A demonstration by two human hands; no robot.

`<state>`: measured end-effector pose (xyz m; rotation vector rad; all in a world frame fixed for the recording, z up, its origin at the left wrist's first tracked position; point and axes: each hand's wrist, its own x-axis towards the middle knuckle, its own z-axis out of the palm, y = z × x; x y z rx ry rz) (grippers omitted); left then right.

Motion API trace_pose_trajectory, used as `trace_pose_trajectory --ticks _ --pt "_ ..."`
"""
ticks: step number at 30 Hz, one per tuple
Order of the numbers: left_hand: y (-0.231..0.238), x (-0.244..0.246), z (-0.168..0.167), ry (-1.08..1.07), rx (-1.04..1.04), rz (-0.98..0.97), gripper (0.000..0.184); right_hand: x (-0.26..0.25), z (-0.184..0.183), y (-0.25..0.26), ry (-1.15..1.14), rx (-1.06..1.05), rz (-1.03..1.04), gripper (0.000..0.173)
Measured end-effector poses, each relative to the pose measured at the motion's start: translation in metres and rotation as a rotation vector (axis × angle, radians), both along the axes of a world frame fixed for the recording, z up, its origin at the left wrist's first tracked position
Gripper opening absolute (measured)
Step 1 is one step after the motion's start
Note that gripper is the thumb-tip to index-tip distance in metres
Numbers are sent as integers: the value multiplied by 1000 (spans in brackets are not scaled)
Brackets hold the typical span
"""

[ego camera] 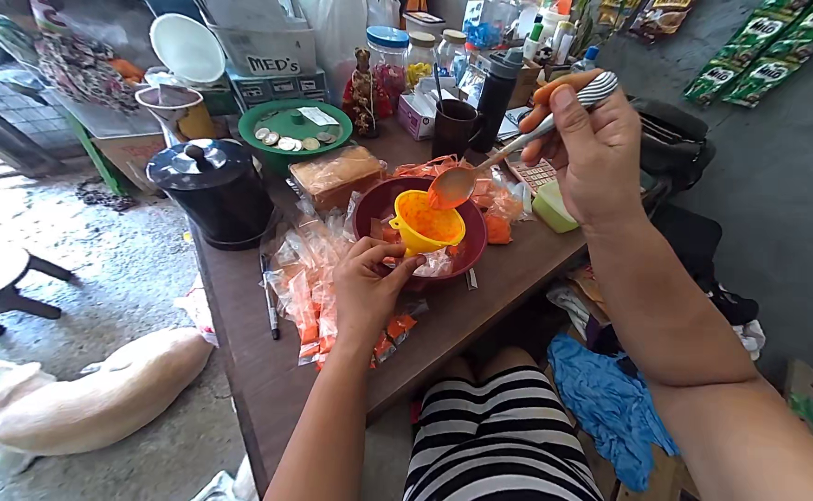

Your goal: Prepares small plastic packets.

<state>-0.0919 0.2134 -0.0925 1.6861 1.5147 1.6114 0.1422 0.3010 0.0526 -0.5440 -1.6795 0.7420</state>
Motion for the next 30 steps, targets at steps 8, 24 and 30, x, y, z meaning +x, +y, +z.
trace_pose_trajectory --ticks 8,24,30 --pt "1 2 -1 30 21 32 16 5 -21 9 63 -102 -3 16" --pt "1 1 -2 63 -6 38 15 17 -24 7 67 -120 -36 16" --pt "1 1 -2 82 8 35 15 16 -23 3 42 -96 -26 15"
